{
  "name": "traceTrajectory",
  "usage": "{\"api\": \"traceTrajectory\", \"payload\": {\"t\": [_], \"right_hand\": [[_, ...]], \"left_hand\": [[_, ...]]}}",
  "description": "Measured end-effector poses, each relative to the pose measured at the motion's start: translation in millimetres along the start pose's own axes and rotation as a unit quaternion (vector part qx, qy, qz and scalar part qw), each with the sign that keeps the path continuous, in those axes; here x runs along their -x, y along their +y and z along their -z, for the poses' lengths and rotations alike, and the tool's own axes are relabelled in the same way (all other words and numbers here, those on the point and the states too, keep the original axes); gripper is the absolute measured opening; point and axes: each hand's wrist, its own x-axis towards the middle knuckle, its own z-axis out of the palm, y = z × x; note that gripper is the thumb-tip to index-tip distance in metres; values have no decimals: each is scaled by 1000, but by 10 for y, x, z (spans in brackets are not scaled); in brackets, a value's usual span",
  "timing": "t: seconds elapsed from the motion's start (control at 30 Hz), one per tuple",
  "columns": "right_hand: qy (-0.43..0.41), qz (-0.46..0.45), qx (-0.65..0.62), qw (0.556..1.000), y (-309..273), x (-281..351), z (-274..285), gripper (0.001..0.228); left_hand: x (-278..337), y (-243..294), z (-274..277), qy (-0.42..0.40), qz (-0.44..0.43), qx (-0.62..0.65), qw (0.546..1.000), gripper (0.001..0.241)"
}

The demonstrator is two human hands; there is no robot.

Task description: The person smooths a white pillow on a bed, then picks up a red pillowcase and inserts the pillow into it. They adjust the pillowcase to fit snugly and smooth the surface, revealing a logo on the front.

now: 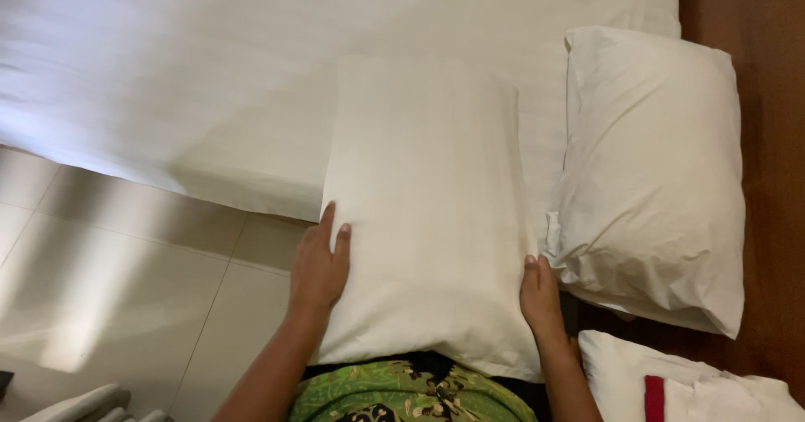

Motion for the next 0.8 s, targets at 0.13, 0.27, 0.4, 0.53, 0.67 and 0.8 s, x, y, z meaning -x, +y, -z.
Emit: {"api": "traceTrajectory", "payload": {"t": [0.13,0.27,0.4,0.53,0.67,0.8], "right_hand": [[-4,-5,-5,1000,-253,284,96,47],[-5,-17,-2,1000,-211,372,129,44],[-9,-38,17,999,-357,364,237,41],[32,56,111,992,-1048,437,382,38],[4,222,72,972,-1900,385,216,47],[-114,218,149,958,-2204,132,-237,55]], "left_hand": [[-10,-513,-47,-24,93,65,993,71],[-178,-1003,-223,-25,98,60,993,67],[-171,-811,-68,-29,87,25,995,68],[-208,-409,-20,78,-94,-84,989,56],[-179,442,-91,58,-328,-16,943,53],[-381,822,-461,-85,-299,-132,941,57]]}}
